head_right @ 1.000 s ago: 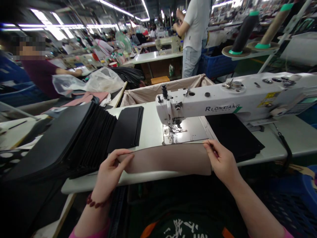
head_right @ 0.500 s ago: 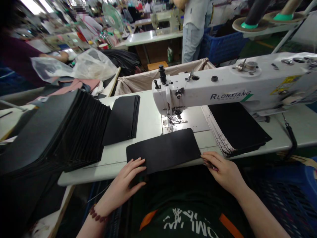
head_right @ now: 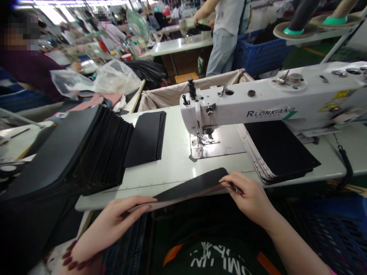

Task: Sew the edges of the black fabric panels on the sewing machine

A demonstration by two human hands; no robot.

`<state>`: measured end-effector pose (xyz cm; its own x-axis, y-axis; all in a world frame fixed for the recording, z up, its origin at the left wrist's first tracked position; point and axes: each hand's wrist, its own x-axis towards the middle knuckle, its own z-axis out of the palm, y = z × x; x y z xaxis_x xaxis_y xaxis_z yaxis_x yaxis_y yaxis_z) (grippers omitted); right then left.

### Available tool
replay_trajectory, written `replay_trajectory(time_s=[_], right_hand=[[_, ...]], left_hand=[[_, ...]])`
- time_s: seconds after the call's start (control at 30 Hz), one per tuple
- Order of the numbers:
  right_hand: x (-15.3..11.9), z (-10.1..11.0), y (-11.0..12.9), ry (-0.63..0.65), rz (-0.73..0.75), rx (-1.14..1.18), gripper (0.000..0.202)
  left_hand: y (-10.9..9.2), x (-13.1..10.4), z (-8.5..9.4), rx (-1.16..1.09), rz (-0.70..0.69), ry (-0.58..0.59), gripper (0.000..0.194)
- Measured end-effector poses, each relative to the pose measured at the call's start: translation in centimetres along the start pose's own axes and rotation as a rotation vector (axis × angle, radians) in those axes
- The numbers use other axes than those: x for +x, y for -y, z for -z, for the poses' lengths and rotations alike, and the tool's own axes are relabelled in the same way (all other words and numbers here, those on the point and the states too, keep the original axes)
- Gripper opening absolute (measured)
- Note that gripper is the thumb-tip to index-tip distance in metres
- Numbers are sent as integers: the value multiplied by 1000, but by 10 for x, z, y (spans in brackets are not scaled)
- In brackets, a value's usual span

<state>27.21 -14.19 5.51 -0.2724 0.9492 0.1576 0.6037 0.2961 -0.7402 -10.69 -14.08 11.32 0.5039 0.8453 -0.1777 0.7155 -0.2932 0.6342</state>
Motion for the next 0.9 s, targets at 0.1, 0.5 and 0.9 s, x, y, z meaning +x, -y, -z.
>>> replay_trajectory(time_s=[0.1, 0.5, 0.9], right_hand=[[13, 18, 22, 7, -39, 16, 17], [21, 4, 42, -204, -106, -124, 19], [19, -18, 78, 68, 63, 148, 10]], left_hand=[[-14, 3, 17, 43, 33, 64, 22], [-59, 55, -37, -437, 71, -43, 19], [-69, 62, -42, -498, 69, 3, 21]])
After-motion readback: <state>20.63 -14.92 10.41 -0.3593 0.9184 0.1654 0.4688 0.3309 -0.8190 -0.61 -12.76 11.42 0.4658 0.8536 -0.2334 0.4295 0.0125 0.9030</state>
